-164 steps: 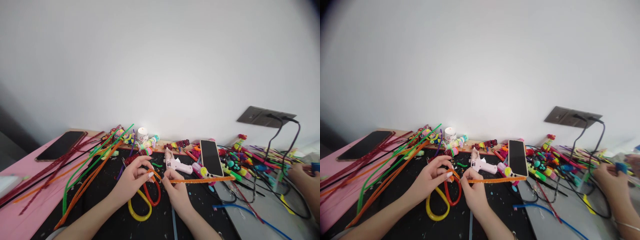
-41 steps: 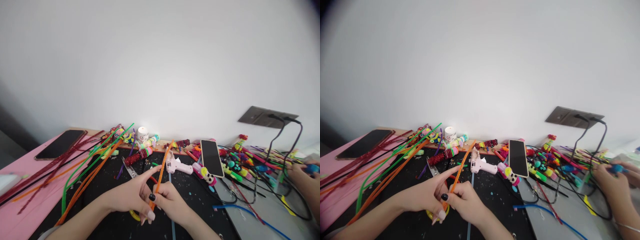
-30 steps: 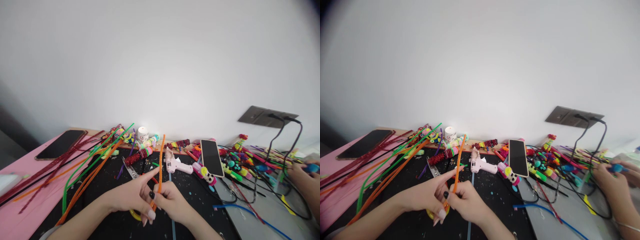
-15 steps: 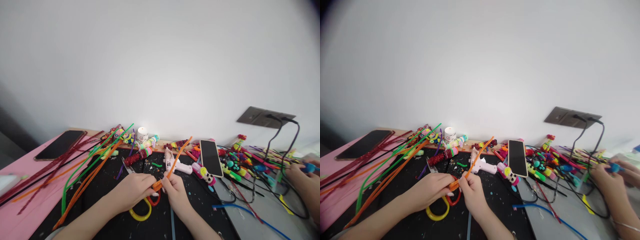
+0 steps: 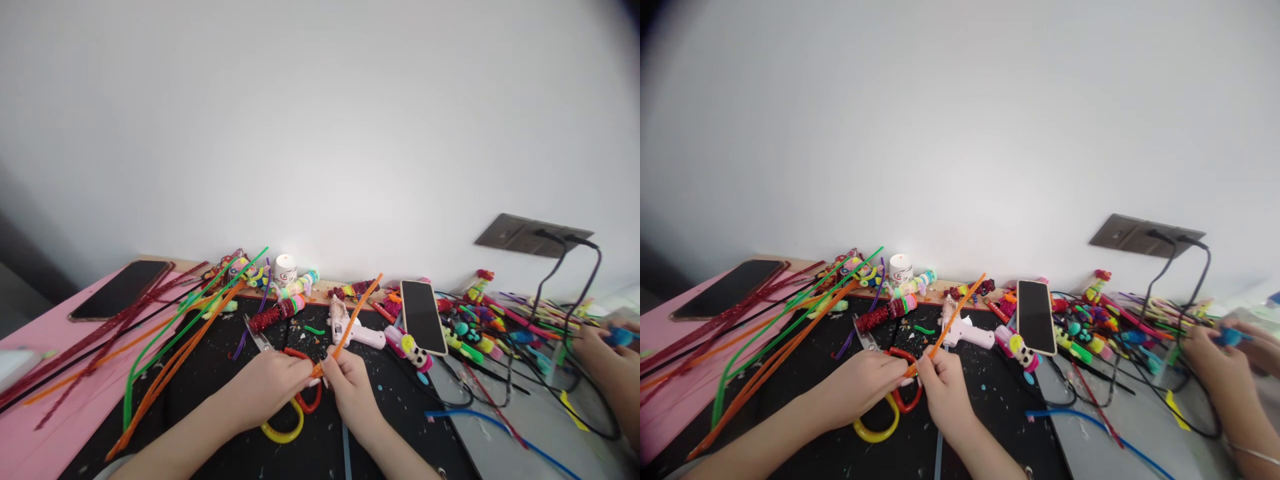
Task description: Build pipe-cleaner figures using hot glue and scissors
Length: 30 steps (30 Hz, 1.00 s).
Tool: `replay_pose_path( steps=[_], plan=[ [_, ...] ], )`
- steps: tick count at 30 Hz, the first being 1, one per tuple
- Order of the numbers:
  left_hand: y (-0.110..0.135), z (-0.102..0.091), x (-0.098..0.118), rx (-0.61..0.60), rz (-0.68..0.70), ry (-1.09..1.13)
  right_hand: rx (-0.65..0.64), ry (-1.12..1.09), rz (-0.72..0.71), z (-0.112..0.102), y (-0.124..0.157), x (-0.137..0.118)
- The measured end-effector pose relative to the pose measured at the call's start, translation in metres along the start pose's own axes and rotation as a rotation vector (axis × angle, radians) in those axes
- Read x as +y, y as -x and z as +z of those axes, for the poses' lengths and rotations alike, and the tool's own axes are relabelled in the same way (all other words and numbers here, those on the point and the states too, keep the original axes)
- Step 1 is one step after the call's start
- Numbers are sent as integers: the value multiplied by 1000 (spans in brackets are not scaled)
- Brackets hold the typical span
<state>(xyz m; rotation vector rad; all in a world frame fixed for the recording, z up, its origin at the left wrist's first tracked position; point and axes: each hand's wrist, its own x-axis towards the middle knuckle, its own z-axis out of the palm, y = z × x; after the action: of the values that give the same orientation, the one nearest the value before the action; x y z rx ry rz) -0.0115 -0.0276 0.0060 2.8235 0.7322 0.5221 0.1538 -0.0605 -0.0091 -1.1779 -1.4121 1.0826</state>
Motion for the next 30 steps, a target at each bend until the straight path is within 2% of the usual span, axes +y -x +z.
replay_pose_path(
  steps=[8, 17, 22, 26, 30],
  plan=[
    [1, 0, -2, -14, -15, -16, 0, -99, 10, 0, 2, 12],
    [1, -1, 0, 6, 52, 9, -127, 70, -60, -4, 0, 1],
    [2, -1, 1, 46, 58, 57, -194, 71, -76, -3, 0, -2],
    [2, 1, -1, 57, 36, 45, -170, 117, -77, -2, 0, -4],
    [0, 0, -1, 12, -6, 25, -154, 126, -84, -2, 0, -3]
  ],
)
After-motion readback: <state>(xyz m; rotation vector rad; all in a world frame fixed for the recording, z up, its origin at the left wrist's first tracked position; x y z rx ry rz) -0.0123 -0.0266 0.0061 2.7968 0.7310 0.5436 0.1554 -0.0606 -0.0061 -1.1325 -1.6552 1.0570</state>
